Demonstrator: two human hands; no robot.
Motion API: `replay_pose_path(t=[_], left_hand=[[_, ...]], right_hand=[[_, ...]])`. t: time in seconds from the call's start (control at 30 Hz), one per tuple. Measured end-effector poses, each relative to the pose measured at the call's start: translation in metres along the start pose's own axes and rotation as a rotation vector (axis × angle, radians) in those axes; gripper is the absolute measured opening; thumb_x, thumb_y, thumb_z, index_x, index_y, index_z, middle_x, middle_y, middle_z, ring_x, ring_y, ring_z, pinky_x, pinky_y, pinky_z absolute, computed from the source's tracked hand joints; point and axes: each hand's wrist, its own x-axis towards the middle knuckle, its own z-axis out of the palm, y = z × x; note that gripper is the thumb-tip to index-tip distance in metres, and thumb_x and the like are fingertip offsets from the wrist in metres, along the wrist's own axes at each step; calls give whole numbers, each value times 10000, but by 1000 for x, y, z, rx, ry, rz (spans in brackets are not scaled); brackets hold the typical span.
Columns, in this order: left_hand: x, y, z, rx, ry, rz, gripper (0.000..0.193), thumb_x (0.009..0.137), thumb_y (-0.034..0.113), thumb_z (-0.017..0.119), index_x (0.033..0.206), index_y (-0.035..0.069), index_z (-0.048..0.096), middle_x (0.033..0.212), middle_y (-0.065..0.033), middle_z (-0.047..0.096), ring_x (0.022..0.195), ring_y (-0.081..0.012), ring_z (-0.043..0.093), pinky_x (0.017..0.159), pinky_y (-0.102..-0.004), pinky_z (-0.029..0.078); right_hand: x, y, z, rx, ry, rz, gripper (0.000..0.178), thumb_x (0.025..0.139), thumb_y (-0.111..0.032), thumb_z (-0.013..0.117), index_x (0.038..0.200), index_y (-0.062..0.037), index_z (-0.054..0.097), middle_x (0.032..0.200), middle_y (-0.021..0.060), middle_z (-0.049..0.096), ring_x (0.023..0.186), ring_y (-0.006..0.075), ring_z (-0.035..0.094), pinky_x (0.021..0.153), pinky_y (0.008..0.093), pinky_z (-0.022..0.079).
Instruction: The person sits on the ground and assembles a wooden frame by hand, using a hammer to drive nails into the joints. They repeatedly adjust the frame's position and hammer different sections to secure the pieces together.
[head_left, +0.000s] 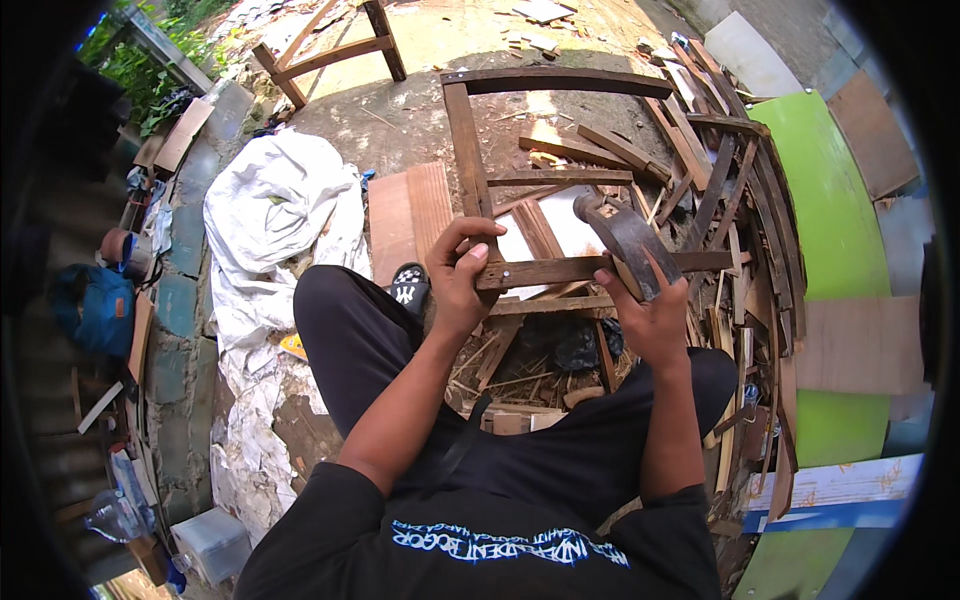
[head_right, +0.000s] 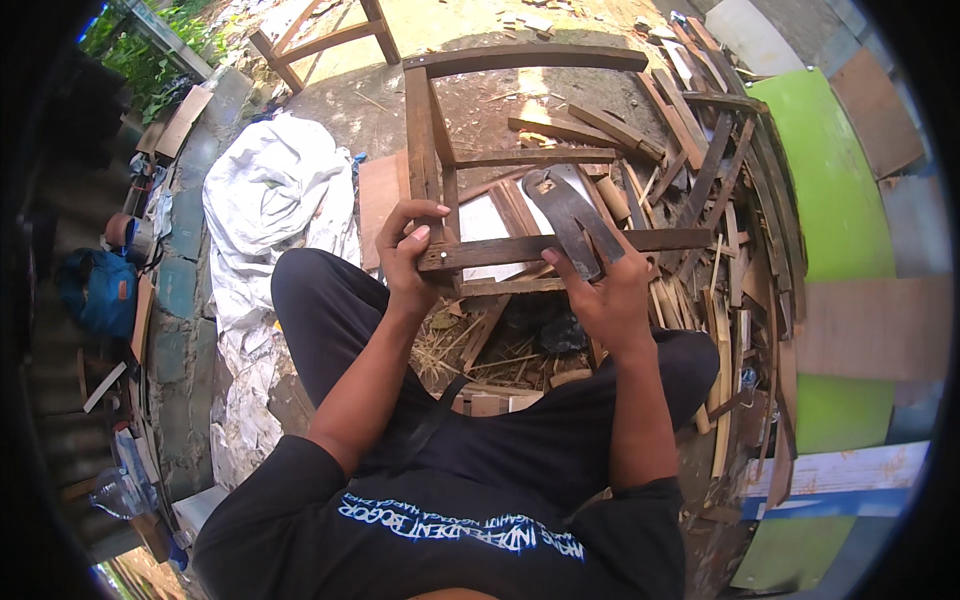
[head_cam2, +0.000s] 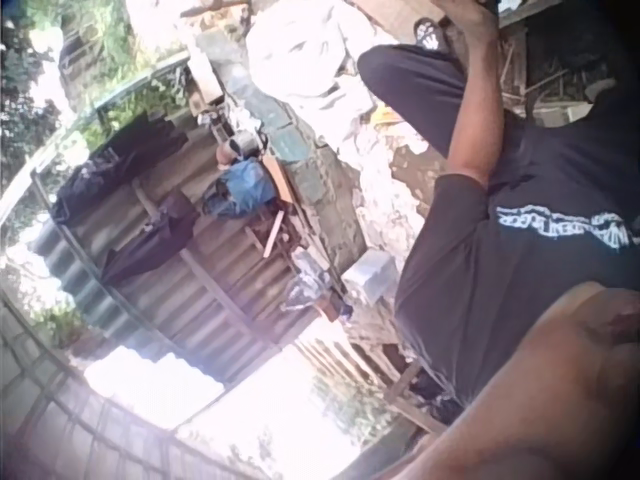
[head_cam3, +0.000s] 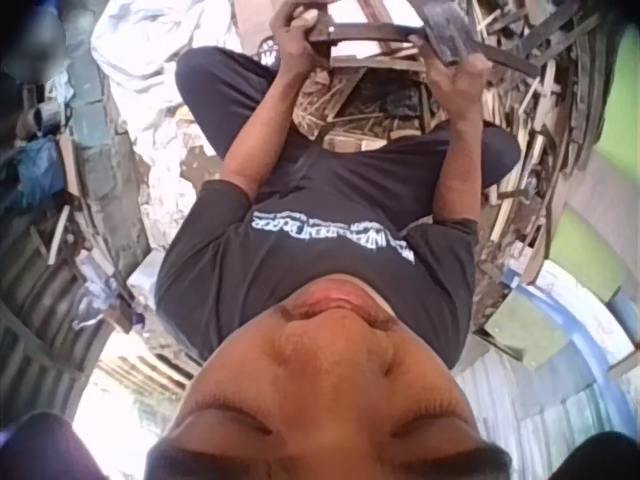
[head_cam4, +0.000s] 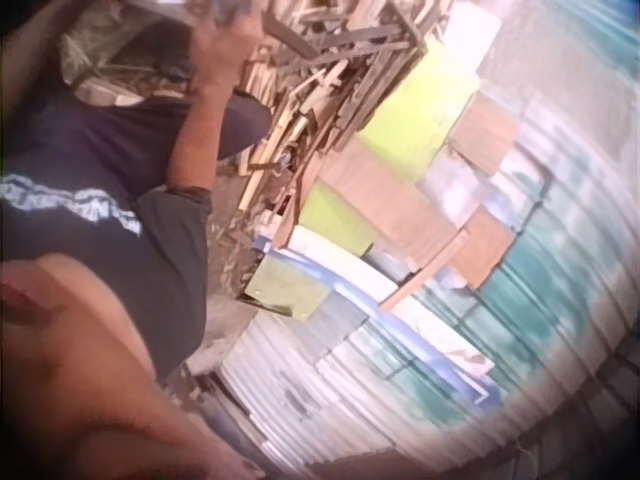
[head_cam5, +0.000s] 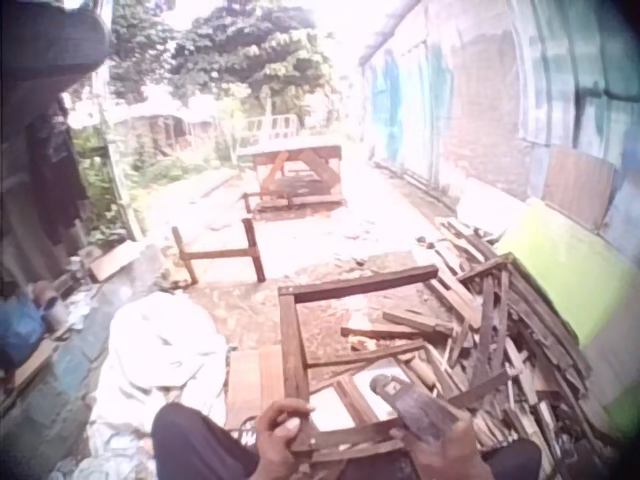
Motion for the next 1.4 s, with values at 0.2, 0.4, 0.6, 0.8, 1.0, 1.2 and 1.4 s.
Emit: replay_pose_path(t=[0.2,0.4,0.6,0.8,1.0,1.2,1.4], left_hand=[[2,5,4,74,81,65,283,877,150,517,1037,-36,656,895,-36,640,772,-69,509,730,-234,400],[3,-2,-7,92,26,-16,292,862,168,510,1015,-28,661,954,-57,666,828,-90,557,784,-257,438],[3,5,-2,76,28,-49,286,856,167,516,1019,-19,660,939,-54,656,813,-88,545,774,-261,440],[5,0,-2,169,33,-6,348,860,226,483,1058,-24,623,758,-121,645,629,-135,604,594,-263,454],[0,6,0,55,23,-72,282,845,152,511,1026,-3,663,859,6,585,698,-41,412,668,-228,353],[-1,2,-2,64,28,-84,283,846,151,509,1031,-2,660,857,7,587,687,-39,402,660,-228,348],[3,-2,-5,168,-4,-25,337,870,210,471,1079,-17,605,686,-112,624,561,-125,582,542,-256,442]], right_hand=[[5,-4,-3,-28,-27,-27,316,858,-96,807,1121,30,687,928,155,713,801,285,717,730,372,550],[5,-8,-5,-25,-28,26,324,853,-104,813,1121,32,692,944,163,719,819,302,722,736,372,553],[4,-10,-3,-4,-16,91,339,844,-131,826,1117,23,697,953,166,730,817,313,727,739,381,552],[3,-3,-1,-34,6,75,334,850,-212,831,1072,8,711,924,158,744,820,327,737,748,389,544],[1,1,-1,-13,0,88,343,854,-231,834,1075,2,712,925,154,747,815,322,739,750,386,545],[2,-1,-3,-35,-5,82,351,856,-230,834,1084,6,709,916,153,748,813,313,742,753,382,546],[1,1,-2,-2,5,95,355,855,-223,836,1082,19,711,919,157,752,827,307,747,761,377,551]])
